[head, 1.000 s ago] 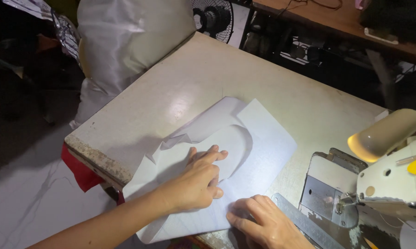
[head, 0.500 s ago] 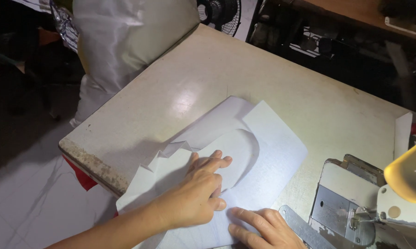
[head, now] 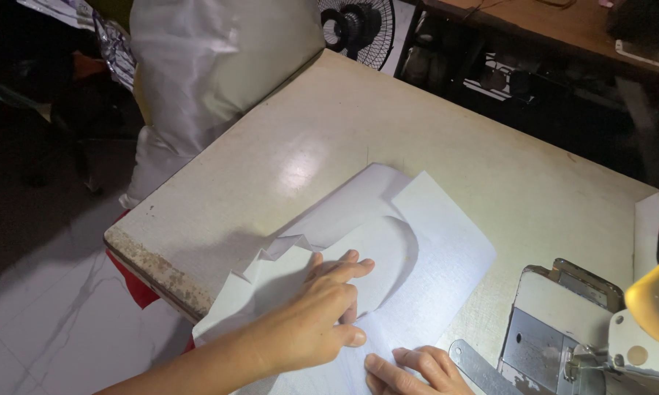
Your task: Folding and aligning fabric components on a sewing table using a metal guide
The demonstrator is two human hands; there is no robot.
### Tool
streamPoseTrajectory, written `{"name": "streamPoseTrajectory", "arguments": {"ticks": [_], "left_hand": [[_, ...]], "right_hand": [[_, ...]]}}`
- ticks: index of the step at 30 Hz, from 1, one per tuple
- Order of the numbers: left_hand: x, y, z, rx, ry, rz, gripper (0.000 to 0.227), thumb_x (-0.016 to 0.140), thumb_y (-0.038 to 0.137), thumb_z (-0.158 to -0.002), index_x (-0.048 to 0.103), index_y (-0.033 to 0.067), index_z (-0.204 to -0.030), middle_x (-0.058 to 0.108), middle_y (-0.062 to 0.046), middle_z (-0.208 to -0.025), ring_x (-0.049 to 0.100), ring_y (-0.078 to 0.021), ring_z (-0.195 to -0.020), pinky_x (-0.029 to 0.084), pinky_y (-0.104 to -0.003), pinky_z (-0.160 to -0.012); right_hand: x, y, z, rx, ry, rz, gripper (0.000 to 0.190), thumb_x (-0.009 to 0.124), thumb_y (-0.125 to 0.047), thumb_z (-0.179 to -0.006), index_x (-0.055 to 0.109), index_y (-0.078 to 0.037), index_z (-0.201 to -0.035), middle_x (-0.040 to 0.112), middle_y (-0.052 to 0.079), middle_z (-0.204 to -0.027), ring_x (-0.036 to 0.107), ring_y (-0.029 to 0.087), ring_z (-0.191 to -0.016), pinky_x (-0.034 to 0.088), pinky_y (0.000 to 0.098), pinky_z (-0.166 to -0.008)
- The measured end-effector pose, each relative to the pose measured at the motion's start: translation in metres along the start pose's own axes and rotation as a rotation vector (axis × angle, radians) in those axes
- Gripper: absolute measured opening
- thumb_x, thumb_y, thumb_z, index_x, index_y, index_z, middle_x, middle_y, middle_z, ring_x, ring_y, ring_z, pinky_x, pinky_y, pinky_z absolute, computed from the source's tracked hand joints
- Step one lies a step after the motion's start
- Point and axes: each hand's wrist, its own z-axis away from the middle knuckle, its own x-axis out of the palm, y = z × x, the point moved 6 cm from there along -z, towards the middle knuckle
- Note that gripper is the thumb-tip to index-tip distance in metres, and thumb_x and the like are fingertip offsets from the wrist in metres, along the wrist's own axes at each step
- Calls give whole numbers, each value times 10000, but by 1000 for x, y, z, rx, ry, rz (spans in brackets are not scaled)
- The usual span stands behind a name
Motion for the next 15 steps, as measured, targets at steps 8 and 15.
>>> {"name": "streamPoseTrajectory", "arguments": {"ticks": [8, 15], "left_hand": [[-12, 8, 25, 179, 128, -47, 226, 780, 136, -815, 741, 31, -1011, 612, -114, -1299, 530, -255, -1277, 414, -367, -1079], [-17, 6, 18, -16, 48, 28, 177, 773, 144, -833, 622, 156, -925, 590, 29, -1005, 550, -169, -1052, 453, -322, -931]], "right_hand": [[6, 0, 9, -160, -58, 38, 286, 801, -332, -894, 699, -247, -1147, 663, -143, -898, 659, 34, -811, 509, 204, -658], [-3, -11, -11, -143, -72, 63, 158, 686, -256, -966, 698, -174, -1101, 743, -98, -1116, 709, 51, -1113, 607, 299, -863]]}}
